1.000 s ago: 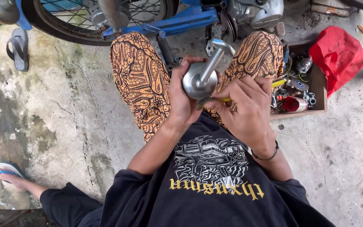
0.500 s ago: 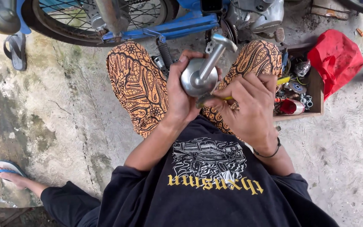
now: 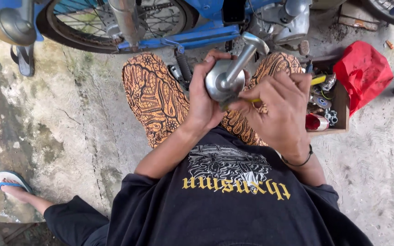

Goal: The person sits on the floor and cleans a circular metal motorcycle part using a yellow brush. They scrub the surface and the holes of the part thoroughly while holding it in their left hand.

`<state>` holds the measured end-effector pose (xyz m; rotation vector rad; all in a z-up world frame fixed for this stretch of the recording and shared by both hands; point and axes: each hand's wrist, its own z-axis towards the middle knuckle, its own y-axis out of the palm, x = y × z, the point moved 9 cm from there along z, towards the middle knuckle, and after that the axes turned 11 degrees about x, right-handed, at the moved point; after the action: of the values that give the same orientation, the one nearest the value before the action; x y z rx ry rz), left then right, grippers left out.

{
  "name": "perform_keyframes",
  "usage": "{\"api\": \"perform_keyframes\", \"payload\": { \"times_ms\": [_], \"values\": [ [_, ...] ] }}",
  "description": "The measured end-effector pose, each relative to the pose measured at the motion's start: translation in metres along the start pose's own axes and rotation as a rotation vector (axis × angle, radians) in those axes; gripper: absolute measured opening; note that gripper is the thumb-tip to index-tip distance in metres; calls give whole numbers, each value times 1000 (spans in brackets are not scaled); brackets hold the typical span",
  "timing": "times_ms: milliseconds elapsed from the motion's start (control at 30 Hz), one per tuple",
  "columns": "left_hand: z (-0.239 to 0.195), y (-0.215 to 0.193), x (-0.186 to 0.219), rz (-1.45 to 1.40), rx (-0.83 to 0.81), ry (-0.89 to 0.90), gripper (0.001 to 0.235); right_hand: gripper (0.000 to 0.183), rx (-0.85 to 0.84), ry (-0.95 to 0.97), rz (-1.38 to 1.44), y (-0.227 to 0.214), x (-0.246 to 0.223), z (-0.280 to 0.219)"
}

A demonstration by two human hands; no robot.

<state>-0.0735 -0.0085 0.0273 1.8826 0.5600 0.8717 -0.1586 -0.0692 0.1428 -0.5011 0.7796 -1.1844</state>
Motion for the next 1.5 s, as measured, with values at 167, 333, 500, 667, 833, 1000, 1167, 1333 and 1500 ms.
{"api": "perform_keyframes", "payload": {
  "times_ms": [167, 333, 500, 667, 833, 1000, 1167, 1333, 1500],
  "values": [
    [8, -2, 1, -22, -21, -16, 27, 38, 53, 96, -33, 8, 34, -8],
    [14, -14, 1, 60, 41, -47, 28, 39, -178, 9, 4, 42, 11, -12],
    [26, -61, 13, -30, 182, 24, 27, 31, -161, 560, 382, 47, 104, -53],
    [29, -81, 20, -61, 252, 7, 26, 16, -145, 561, 148, 52, 203, -56],
    [26, -80, 21, -71, 244, 11, 27, 11, -419, 580, 194, 111, 235, -38],
    [18, -88, 22, -92, 273, -10, 28, 26, -843, 809, -167, 177, 267, -74],
    [19, -84, 31, -82, 266, 36, 28, 17, -797, 741, -247, 186, 280, -71],
    [18, -88, 27, -90, 261, 37, 27, 9, -652, 549, -313, 193, 277, -78],
    [18, -91, 17, -96, 283, -7, 27, 9, -466, 467, -367, 193, 274, -85]
  ]
}}
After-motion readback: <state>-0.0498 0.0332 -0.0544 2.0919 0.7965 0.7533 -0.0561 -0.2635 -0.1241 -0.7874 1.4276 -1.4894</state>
